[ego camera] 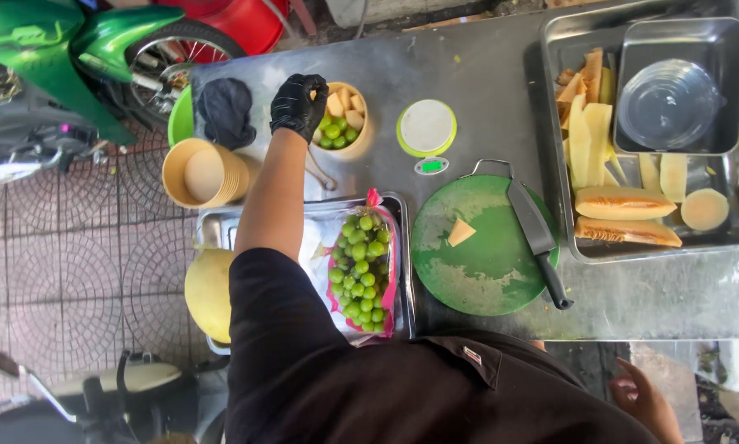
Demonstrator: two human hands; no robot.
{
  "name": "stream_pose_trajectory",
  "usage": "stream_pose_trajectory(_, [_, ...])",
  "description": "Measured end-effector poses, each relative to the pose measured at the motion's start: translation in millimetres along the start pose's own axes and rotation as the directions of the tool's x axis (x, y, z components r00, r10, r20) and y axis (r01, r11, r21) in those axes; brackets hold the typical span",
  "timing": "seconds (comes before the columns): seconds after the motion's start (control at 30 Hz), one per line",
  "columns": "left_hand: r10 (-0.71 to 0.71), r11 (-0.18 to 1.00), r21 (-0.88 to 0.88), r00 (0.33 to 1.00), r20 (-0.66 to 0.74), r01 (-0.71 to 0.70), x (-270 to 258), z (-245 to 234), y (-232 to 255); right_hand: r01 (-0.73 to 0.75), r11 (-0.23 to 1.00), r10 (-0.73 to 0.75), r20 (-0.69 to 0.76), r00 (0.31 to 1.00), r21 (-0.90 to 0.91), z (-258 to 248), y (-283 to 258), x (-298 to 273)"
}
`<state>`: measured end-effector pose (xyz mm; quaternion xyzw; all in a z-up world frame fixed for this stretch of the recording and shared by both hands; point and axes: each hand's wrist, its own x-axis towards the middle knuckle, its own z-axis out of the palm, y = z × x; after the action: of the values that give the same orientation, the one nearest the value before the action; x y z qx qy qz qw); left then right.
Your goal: The person cuts a melon wedge on a green cutting board with a knife, trims off the rind, cuts the flesh into cubes, and places the cubes into a paper cup. The person also places green grapes from a tray into the fruit cups and moves rind scraps aside onto a tray.
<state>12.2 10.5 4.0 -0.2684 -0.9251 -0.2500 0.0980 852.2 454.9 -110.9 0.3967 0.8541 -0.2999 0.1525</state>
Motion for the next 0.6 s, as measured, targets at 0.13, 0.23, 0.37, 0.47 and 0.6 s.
stream_pose_trajectory(0.13, [-0.234,0.966,0.088,0.968,-0.09,0.242,-67.8,-62.3,-58.6,0.048,0.977,-0.061,0.056,0.997,0.208,28.5,89.3,50.1])
stream_pose_trajectory(0.23, [-0.209,0.918,0.277,0.94,-0.269,0.284,-129.4,-76.0,-133.2,-0.549,0.651,0.204,0.576,0.791,0.523,21.0,119.8,82.6])
stream_pose_trajectory(0.37, [-0.299,0.789,0.555,0.954,-0.027,0.263,-206.9,-31.9,-231.7,-0.36,0.784,0.092,0.478,0.874,0.506,9.1,122.6,88.4])
stream_pose_trajectory(0.47, [-0.475,0.833,0.459,0.823,0.311,0.307,-202.3,-58.4,-199.2,-0.185,0.849,-0.033,0.4,0.916,0.495,14.4,108.4,105.0])
stream_pose_trajectory(0.6, [-0.626,0.75,0.453,0.739,0.25,0.482,-179.4,-111.4,-120.7,0.056,0.893,-0.21,0.305,0.929,0.446,13.0,94.0,126.0])
